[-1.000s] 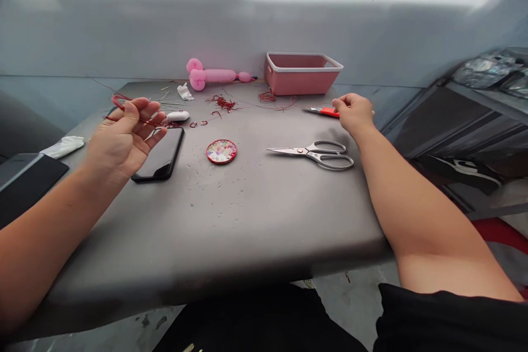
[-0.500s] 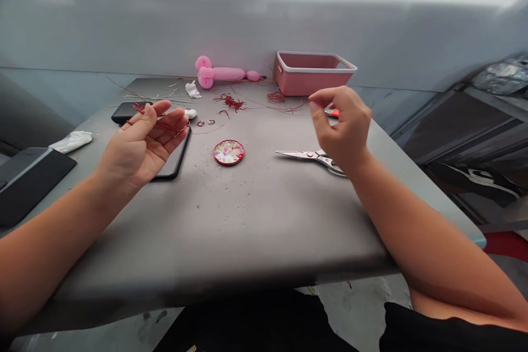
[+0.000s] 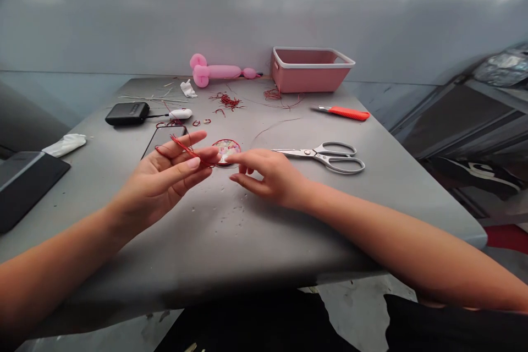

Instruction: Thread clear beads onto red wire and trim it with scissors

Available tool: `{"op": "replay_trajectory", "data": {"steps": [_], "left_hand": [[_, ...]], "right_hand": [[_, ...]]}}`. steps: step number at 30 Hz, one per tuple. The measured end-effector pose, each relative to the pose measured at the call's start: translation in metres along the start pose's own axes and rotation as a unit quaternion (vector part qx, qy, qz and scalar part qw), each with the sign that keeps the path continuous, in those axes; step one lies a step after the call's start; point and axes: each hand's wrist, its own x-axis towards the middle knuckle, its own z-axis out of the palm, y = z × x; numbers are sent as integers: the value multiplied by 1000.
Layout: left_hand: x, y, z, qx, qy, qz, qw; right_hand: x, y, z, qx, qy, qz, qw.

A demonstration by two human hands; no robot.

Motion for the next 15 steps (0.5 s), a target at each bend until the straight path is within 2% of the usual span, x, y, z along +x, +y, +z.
{"op": "replay_trajectory", "data": {"steps": [3,8,12,15], "left_hand": [[-2,-3,0,59,-7,12,998],[1,-4,-5,187,0,106,977],[2,-6,-7,151,-24,108,982],[1,-7,-7,125,-12,110,986]], "right_hand": [[1,-2,-1,2,10,-29,1000],[0,-3,-9,41,6,14,999],[-1,-1,-10,46,-2,20,999],[1,1,-12,49,-15,28,998]]}}
